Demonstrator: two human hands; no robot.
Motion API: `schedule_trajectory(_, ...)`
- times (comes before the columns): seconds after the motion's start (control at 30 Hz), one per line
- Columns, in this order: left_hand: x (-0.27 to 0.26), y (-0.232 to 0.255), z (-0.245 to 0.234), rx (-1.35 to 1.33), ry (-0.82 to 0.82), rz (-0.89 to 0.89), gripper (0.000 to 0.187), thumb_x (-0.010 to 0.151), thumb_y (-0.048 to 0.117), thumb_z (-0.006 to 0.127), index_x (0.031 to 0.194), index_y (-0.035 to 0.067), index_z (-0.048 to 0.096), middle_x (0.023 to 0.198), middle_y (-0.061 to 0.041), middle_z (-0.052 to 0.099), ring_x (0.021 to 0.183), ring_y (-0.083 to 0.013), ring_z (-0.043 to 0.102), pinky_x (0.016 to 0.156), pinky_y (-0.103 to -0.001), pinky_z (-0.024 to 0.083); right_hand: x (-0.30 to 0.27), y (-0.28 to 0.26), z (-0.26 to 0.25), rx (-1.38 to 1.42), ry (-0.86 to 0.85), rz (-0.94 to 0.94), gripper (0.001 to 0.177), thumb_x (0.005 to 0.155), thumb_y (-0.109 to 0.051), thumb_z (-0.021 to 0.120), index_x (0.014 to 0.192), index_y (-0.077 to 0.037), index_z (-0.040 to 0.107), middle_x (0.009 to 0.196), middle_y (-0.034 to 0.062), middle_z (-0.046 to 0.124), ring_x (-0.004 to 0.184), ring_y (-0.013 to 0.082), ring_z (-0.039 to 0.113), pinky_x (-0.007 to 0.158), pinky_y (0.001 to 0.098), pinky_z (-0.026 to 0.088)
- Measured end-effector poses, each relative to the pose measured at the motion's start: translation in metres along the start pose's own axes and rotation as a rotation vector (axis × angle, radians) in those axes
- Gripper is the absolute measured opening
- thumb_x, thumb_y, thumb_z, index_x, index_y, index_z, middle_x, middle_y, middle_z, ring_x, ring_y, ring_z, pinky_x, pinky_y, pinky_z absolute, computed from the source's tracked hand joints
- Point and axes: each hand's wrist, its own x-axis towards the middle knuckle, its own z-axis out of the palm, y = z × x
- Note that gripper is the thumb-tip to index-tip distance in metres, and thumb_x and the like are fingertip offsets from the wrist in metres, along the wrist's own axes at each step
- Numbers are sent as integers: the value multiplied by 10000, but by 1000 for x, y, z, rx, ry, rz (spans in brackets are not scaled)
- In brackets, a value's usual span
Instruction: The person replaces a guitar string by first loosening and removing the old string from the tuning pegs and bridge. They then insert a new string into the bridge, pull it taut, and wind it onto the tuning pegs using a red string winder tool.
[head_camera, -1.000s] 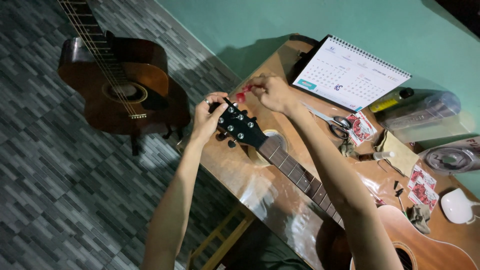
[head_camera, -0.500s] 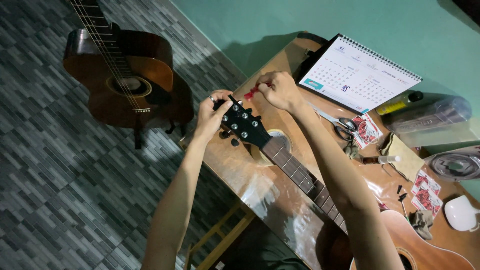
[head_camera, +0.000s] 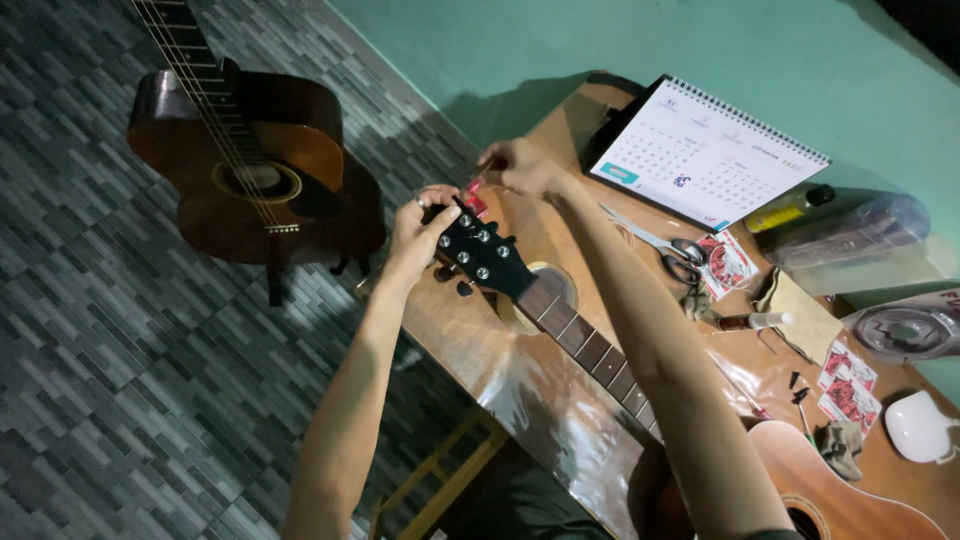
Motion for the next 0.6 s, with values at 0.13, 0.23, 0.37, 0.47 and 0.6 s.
schedule_trajectory(0.13,-1,6,-1,26,7,-14,73,942,102,729,964,60,674,1194,-134,671,1182,-235,601,1072,-384,430,3,5,21,402,30,73,330,836,-153,834,1070,22,682,858,78,642,763,133,676,679,232,638)
schedule_trajectory(0.23,-2,2,-4,59,3,-28,72,937,110,736,960,70,681,1182,-118,668,1189,-232,601,1074,-377,426,-15,6,17,610,80,71,229,908,-87,752,1097,25,685,893,109,688,770,134,733,715,240,670)
schedule_trajectory(0.37,-1,-1,-5,69,-3,-50,74,934,129,752,961,90,694,1175,-88,667,1191,-214,601,1092,-363,412,-48,7,5,924,74,62,302,946,-59,709,1209,49,607,875,52,677,772,109,761,748,219,677)
schedule_trajectory(0.47,0,-8,-6,75,-11,-60,71,945,130,750,975,100,693,1191,-88,662,1203,-202,591,1098,-359,405,-58,3,2,883,54,104,213,966,-142,715,1062,37,649,722,63,624,610,98,676,624,211,619)
schedule_trajectory(0.6,-1,1,-6,64,-26,-53,94,946,153,758,982,100,690,1200,-89,659,1209,-213,585,1102,-363,397,-46,29,2,554,47,169,297,978,-305,733,882,-30,678,644,79,603,476,108,573,229,202,388)
